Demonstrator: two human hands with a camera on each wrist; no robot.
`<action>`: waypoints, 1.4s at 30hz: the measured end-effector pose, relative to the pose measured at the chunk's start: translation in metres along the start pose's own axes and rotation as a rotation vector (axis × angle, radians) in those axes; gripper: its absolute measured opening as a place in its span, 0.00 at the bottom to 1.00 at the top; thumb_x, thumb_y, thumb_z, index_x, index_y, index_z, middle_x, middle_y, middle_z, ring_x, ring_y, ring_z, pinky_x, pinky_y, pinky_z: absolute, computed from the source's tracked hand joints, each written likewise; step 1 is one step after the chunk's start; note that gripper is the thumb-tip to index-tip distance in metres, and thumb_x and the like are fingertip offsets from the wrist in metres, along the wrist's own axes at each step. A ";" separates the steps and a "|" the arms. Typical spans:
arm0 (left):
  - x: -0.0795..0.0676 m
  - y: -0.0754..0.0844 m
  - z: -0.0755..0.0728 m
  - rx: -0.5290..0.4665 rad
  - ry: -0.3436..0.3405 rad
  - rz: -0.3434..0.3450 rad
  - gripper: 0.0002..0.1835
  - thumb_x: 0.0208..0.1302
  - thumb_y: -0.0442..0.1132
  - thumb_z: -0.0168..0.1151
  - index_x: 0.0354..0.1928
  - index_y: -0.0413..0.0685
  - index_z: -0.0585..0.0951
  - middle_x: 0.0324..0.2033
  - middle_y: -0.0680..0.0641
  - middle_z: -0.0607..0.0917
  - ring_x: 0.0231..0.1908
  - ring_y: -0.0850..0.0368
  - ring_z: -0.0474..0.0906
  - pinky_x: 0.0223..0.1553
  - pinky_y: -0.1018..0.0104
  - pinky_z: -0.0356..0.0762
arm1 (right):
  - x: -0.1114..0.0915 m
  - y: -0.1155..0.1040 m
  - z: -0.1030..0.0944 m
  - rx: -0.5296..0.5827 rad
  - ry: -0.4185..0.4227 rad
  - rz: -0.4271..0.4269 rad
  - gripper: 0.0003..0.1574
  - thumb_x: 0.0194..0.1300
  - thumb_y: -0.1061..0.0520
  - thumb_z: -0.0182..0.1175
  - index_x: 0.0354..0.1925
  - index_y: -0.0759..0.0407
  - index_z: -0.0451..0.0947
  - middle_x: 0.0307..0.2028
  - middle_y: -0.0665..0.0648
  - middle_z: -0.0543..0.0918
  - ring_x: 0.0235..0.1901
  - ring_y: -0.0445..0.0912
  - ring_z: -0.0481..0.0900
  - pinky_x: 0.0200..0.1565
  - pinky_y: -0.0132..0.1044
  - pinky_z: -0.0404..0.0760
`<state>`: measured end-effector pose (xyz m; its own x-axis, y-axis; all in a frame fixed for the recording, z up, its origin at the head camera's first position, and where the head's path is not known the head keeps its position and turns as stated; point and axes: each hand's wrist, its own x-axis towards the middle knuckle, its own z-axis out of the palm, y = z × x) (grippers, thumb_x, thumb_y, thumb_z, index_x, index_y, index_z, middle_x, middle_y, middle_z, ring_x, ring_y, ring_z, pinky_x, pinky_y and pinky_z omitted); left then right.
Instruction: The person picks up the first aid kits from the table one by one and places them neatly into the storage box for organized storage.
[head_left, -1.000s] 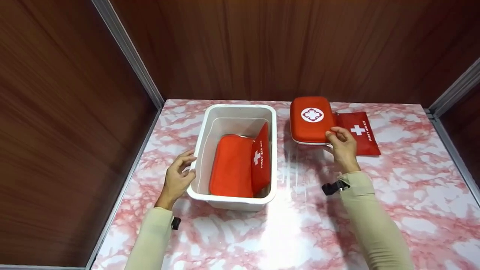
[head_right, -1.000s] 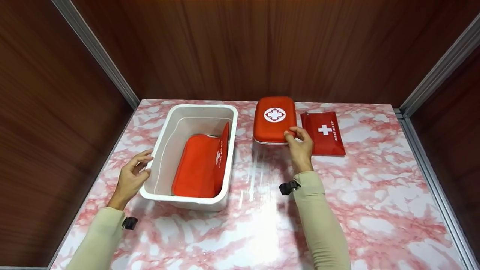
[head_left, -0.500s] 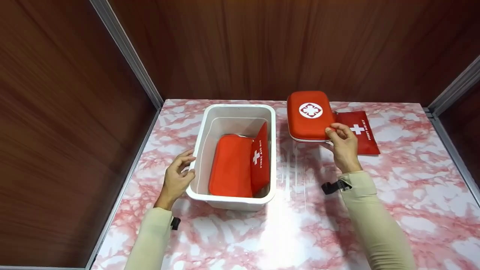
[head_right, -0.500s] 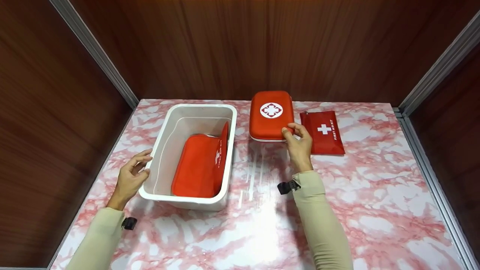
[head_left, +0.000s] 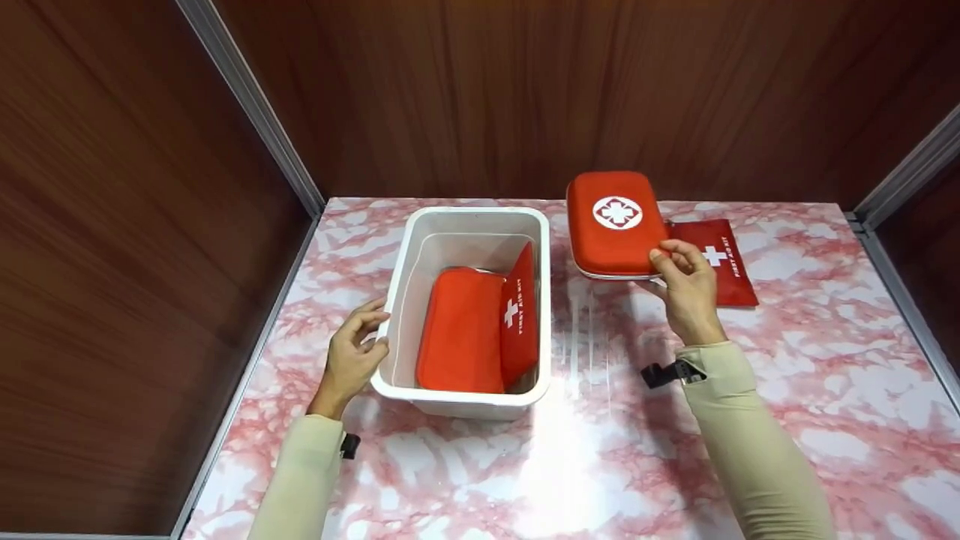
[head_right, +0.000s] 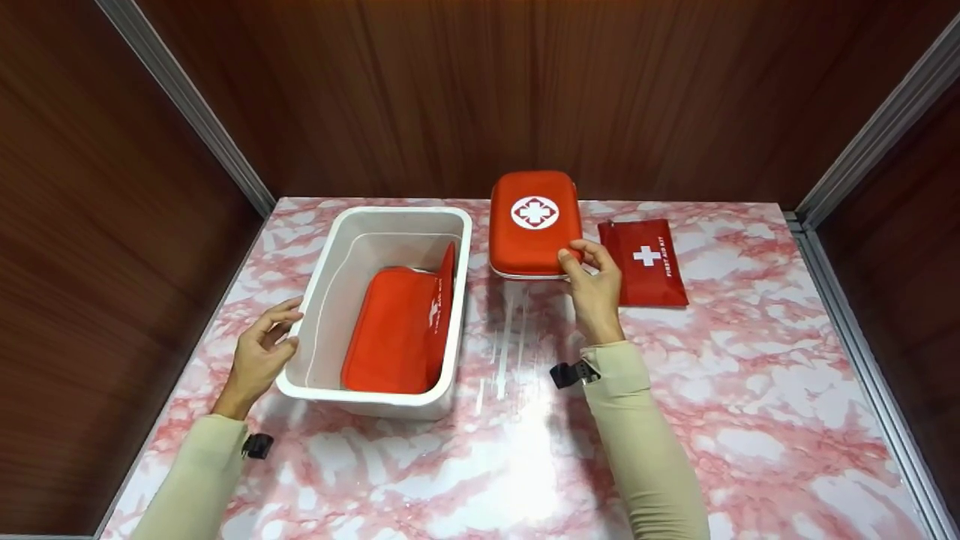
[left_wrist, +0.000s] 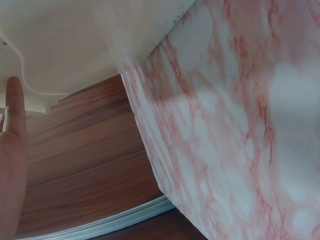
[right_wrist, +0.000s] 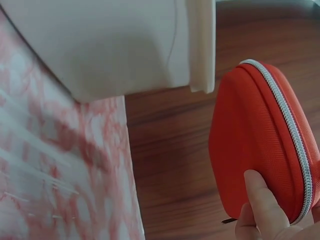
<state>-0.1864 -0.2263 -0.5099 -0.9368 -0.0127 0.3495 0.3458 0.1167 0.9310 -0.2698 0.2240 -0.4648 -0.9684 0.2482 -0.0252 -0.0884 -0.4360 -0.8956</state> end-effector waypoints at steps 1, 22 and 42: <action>0.000 0.000 0.000 0.000 0.001 -0.001 0.18 0.55 0.14 0.51 0.49 0.22 0.76 0.63 0.28 0.71 0.51 0.55 0.78 0.43 0.71 0.80 | -0.001 -0.001 0.001 0.001 -0.004 -0.002 0.07 0.67 0.68 0.61 0.40 0.58 0.79 0.35 0.56 0.73 0.31 0.45 0.80 0.35 0.42 0.86; 0.001 0.003 0.000 0.023 0.005 -0.041 0.18 0.55 0.16 0.53 0.50 0.23 0.77 0.63 0.31 0.72 0.52 0.54 0.77 0.46 0.69 0.79 | -0.015 0.000 0.021 -0.001 -0.059 -0.056 0.12 0.66 0.71 0.60 0.39 0.55 0.82 0.36 0.58 0.72 0.31 0.45 0.79 0.33 0.43 0.86; 0.001 0.004 0.000 0.040 0.007 -0.034 0.19 0.54 0.14 0.52 0.50 0.21 0.76 0.64 0.28 0.71 0.54 0.45 0.76 0.48 0.69 0.79 | -0.036 0.009 0.051 -0.022 -0.169 -0.020 0.14 0.67 0.70 0.59 0.39 0.51 0.82 0.40 0.59 0.70 0.33 0.46 0.80 0.34 0.42 0.86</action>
<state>-0.1856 -0.2254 -0.5064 -0.9477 -0.0246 0.3183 0.3109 0.1555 0.9376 -0.2478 0.1669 -0.4497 -0.9920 0.1072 0.0659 -0.1047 -0.4128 -0.9048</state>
